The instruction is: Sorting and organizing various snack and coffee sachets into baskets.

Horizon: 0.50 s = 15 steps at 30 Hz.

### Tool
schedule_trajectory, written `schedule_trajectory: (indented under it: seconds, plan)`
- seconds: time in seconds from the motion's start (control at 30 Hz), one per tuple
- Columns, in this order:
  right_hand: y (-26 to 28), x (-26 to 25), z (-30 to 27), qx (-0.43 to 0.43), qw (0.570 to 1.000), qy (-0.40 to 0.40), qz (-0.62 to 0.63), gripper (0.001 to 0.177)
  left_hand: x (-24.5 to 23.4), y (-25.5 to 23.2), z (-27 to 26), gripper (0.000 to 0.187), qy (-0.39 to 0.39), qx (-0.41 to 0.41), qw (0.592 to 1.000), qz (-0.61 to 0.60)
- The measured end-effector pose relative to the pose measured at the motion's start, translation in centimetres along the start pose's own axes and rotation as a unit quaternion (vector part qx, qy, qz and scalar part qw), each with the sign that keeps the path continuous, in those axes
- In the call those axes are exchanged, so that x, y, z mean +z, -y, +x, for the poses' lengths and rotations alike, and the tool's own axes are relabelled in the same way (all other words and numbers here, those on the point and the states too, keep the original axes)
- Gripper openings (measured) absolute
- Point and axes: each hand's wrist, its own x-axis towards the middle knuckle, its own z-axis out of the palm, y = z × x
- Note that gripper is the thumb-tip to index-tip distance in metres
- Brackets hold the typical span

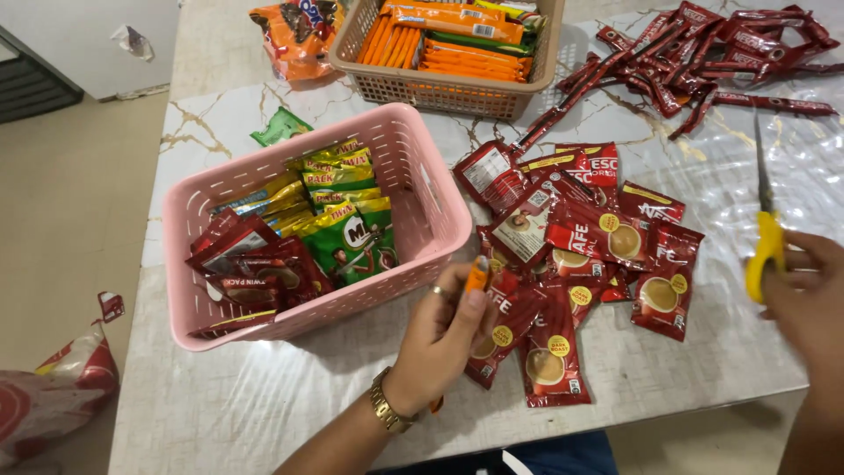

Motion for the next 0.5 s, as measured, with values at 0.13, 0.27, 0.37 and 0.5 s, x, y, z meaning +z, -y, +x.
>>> schedule_trajectory:
  seconds: [0.13, 0.27, 0.37, 0.5]
  plan:
    - [-5.7, -1.3, 3.0, 0.032, 0.992, -0.081, -0.087, 0.041, 0.6, -0.7, -0.2, 0.032, 0.007, 0.002, 1.0, 0.017]
    - [3.6, -0.4, 0.1, -0.147, 0.851, -0.035, -0.502, 0.015, 1.6, -1.5, 0.1, 0.033, 0.046, 0.01, 0.999, 0.02]
    - [18.3, 1.0, -8.6, -0.17, 0.959, -0.063, -0.216, 0.044, 2.3, -2.0, 0.3, 0.036, 0.065, 0.0, 0.996, 0.057]
    - [22.6, 4.2, -11.1, -0.393, 0.908, 0.134, 0.048, 0.036, 3.0, -2.5, 0.0, 0.035, 0.141, 0.018, 0.981, 0.129]
